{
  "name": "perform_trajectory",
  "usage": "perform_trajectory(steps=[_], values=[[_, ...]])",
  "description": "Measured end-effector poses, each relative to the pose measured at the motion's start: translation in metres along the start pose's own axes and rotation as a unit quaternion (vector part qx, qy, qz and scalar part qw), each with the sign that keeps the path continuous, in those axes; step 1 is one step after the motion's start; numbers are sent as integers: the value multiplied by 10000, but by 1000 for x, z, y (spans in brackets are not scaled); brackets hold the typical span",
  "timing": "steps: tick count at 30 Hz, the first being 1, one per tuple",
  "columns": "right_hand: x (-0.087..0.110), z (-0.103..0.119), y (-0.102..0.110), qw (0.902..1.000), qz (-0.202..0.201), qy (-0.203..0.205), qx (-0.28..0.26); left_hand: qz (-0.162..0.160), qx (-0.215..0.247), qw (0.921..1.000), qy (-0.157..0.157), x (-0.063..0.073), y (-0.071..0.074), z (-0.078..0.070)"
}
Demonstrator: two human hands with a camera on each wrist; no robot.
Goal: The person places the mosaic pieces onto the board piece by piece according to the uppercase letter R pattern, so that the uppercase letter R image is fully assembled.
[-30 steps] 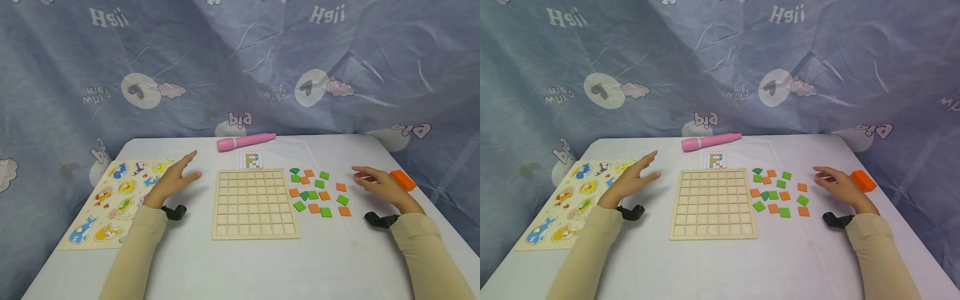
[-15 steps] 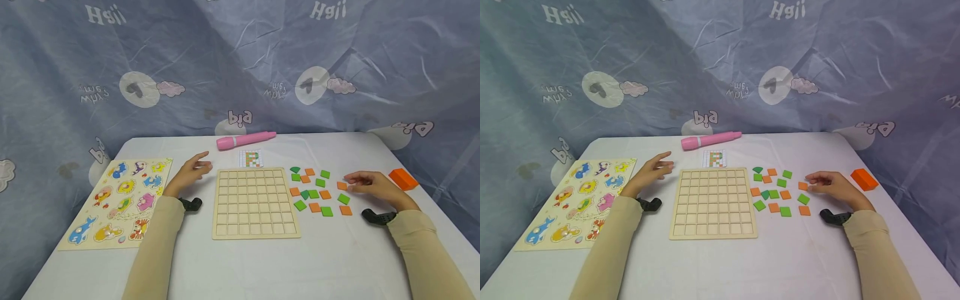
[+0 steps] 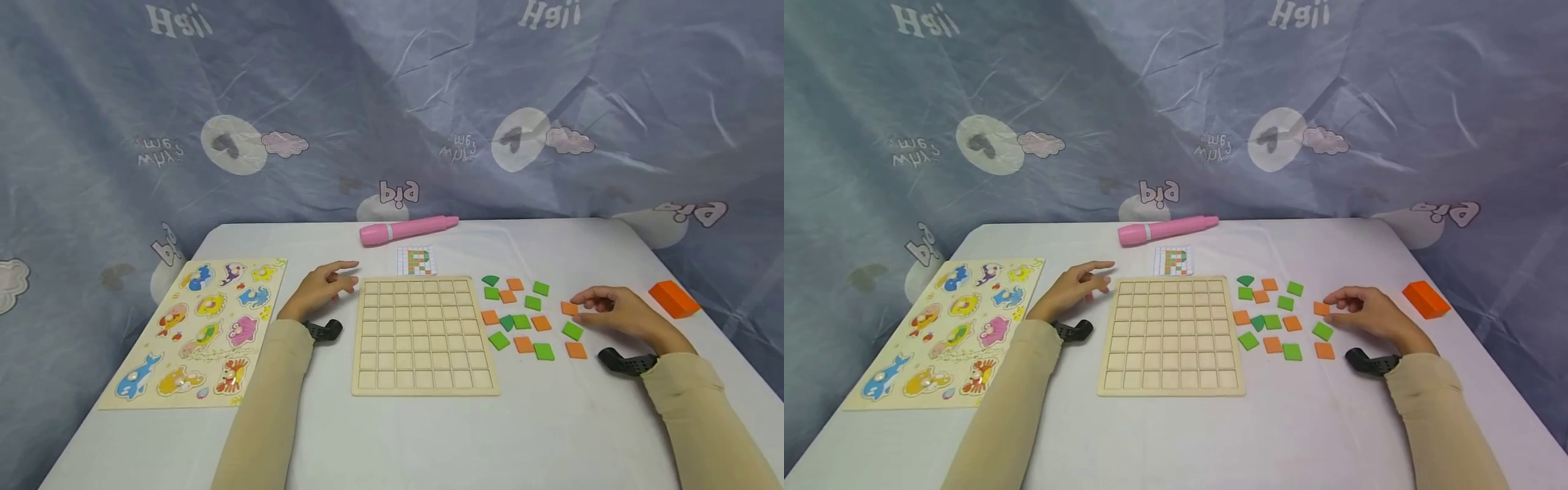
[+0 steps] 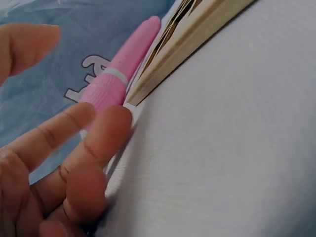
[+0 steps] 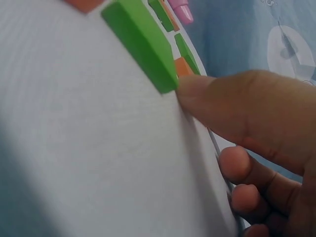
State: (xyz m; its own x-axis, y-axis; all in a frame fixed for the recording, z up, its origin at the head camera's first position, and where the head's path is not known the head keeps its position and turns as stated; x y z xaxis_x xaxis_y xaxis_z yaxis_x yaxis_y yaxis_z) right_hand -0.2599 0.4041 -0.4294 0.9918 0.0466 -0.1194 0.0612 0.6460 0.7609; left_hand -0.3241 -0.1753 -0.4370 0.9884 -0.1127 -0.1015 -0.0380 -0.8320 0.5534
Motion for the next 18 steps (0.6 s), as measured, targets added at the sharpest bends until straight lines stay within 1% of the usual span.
perform_trajectory(steps=[3,6,8,13,16,18], values=[[0,1,0,9999,-92,-25,46,69,-270,9995,157,0,-2,0],[1,0,-2,9998,-176,12,122,164,-267,9989,336,2,-2,1],[2,0,-2,9996,-220,62,164,216,-246,9987,402,4,-2,0],[2,-2,-3,9993,-331,135,119,413,40,9973,603,5,-4,-1],[2,-5,-3,9992,-380,110,64,588,313,9946,802,6,-5,-2],[1,-6,-4,9991,-404,90,16,688,416,9930,863,6,-6,-3]])
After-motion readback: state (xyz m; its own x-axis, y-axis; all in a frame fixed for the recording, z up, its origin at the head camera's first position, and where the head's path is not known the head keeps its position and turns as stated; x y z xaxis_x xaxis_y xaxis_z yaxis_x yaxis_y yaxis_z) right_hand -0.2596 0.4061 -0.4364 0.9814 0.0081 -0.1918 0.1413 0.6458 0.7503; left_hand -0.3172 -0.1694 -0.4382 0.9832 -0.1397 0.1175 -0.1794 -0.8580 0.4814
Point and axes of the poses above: each hand's wrist, its own x-axis away from the middle knuckle, its own y-axis out of the back of the hand, z = x × y, the point moved 2 cm from there along -x, towards the middle knuckle, and after that the axes turned 12 degrees about -z, right-handed, at the moved point
